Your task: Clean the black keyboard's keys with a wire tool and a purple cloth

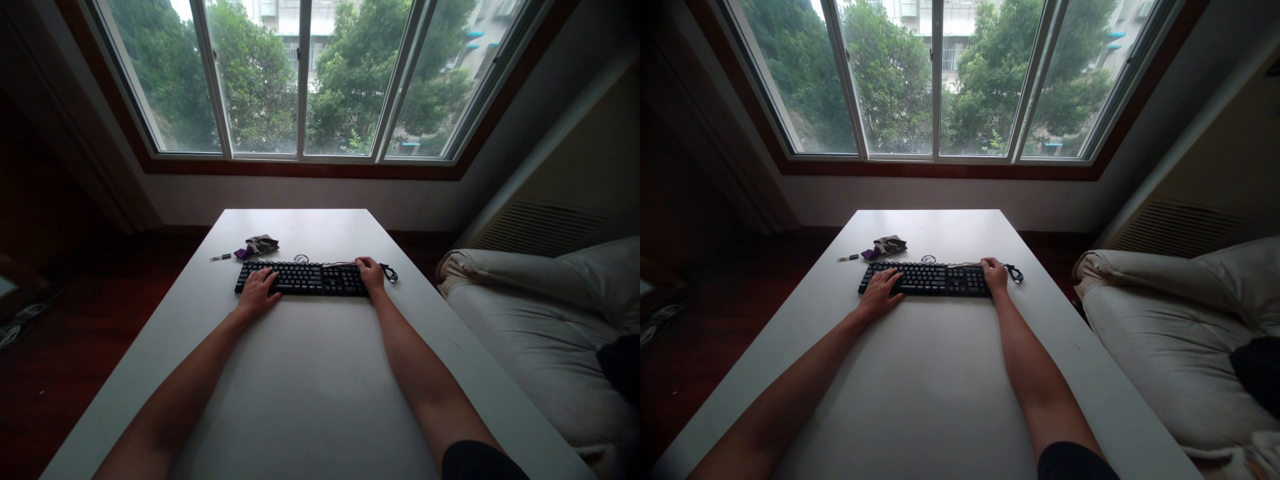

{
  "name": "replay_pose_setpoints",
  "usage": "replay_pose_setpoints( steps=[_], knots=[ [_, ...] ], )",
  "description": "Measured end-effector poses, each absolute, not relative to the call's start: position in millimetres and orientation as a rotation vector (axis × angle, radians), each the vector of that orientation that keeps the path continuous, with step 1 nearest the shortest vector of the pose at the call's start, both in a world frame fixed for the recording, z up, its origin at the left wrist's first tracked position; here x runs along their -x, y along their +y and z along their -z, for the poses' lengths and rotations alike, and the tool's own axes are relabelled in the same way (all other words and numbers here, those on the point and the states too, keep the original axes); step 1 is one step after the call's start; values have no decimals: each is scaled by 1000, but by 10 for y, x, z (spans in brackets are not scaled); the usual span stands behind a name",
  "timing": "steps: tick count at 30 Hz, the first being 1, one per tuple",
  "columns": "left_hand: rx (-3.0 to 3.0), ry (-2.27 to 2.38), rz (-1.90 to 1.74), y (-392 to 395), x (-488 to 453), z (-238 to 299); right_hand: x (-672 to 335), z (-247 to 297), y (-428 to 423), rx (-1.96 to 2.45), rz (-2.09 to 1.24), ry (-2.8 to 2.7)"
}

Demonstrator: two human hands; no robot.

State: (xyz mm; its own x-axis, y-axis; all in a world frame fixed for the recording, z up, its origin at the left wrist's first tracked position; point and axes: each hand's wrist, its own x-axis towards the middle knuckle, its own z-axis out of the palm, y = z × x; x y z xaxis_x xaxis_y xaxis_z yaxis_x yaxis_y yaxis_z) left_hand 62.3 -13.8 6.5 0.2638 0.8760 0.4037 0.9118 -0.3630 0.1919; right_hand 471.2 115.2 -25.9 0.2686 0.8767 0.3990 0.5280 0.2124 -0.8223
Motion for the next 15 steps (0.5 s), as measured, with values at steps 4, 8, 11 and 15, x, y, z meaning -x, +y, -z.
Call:
replay_pose_setpoints(
  steps=[4, 8, 11, 15],
  knots=[
    [2433, -1721, 697, -138, -620, -68, -4722, 269, 1165, 1442, -383, -1382],
    [2436, -1724, 709, -141, -620, -77, -4722, 253, 1157, 1448, -366, -1378],
    [2439, -1721, 705, -138, -619, -69, -4720, 237, 1154, 1458, -398, -1417],
    [2428, -1720, 707, -126, -615, -40, -4717, 215, 1157, 1479, -437, -1497]
  ],
)
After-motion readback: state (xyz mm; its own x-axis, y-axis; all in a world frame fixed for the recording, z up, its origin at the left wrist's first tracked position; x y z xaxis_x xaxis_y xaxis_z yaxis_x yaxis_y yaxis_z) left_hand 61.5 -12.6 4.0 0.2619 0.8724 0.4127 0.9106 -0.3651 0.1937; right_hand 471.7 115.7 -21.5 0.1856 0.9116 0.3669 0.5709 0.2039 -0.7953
